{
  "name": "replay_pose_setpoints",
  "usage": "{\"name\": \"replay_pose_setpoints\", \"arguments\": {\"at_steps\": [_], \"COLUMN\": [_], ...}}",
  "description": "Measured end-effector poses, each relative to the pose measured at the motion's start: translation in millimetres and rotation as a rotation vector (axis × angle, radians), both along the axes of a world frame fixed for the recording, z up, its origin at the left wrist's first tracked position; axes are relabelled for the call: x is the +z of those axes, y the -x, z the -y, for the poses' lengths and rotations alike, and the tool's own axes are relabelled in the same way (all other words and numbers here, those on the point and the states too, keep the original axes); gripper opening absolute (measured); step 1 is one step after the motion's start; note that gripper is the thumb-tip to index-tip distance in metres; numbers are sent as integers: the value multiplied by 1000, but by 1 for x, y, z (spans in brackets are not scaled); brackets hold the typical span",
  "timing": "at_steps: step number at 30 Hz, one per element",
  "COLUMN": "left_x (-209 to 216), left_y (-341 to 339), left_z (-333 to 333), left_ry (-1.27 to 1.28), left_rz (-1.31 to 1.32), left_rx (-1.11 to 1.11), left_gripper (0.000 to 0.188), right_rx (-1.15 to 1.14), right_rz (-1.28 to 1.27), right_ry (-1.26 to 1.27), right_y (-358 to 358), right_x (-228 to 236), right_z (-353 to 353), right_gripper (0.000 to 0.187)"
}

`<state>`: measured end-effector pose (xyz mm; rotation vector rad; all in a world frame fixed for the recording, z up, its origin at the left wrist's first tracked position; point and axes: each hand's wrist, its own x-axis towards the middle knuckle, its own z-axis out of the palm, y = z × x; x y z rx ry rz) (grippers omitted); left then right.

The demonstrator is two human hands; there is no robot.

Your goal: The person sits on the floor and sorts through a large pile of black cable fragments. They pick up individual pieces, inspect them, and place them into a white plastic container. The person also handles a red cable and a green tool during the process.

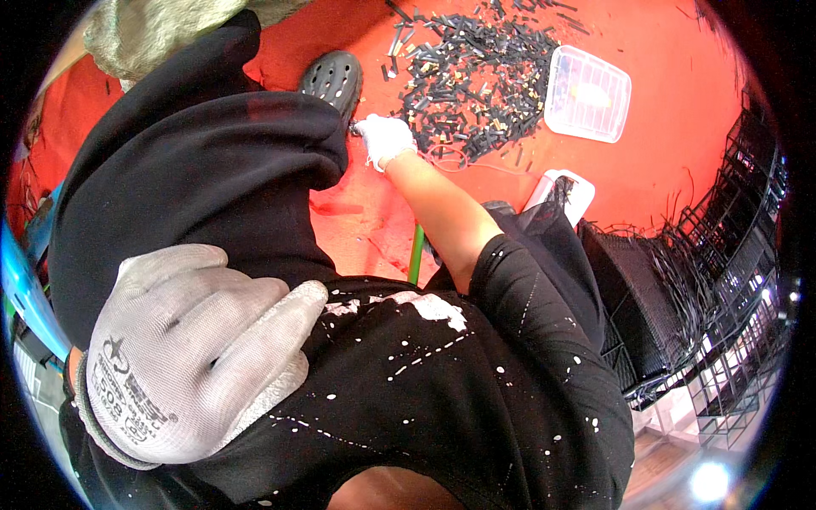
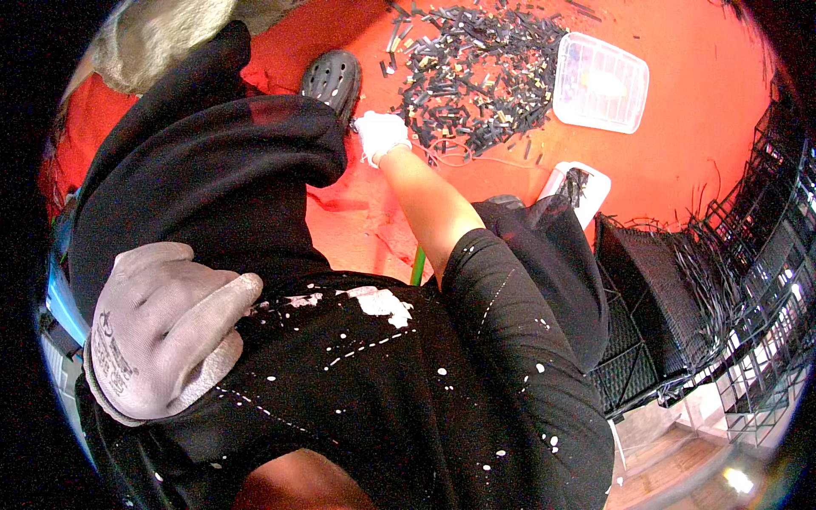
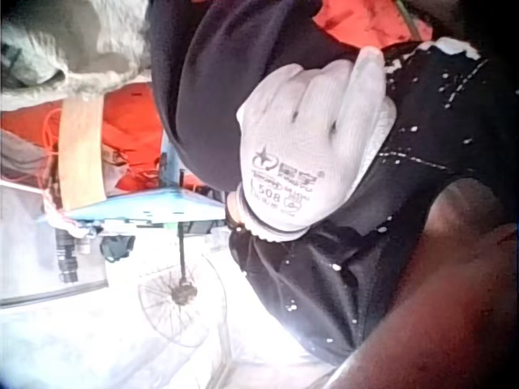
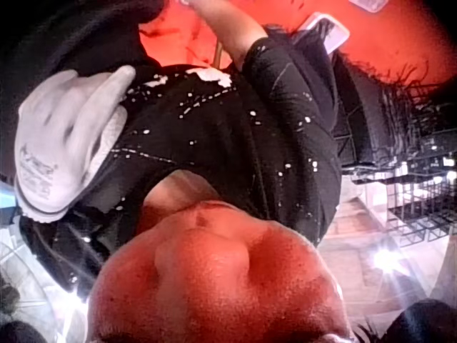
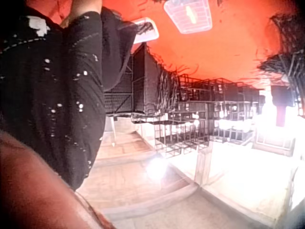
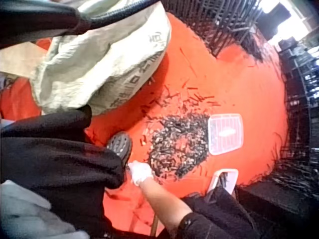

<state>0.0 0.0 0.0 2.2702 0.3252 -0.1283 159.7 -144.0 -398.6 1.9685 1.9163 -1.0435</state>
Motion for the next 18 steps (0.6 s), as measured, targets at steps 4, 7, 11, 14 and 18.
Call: {"name": "replay_pose_setpoints", "arguments": {"at_steps": [4, 7, 11, 14, 18], "left_x": [-1, -4, -10, -15, -5], "left_y": [-2, -7, -11, -20, -45], "left_z": [1, 0, 2, 3, 6], "left_ry": [-7, -10, -2, 44, 32], "left_rz": [14, 29, 70, 130, 148], "left_rx": [20, 16, 12, -26, -101], "left_gripper": [45, 45, 47, 47, 44], "right_rx": [50, -192, -673, -1109, -1400], "right_rz": [-21, -110, -203, -759, -1267], "right_ry": [-13, -40, 59, 211, 213], "right_y": [1, 2, -31, -92, -149], "right_x": [1, 3, 7, 2, 65], "right_z": [17, 27, 29, 43, 34], "right_gripper": [14, 14, 19, 18, 18]}}
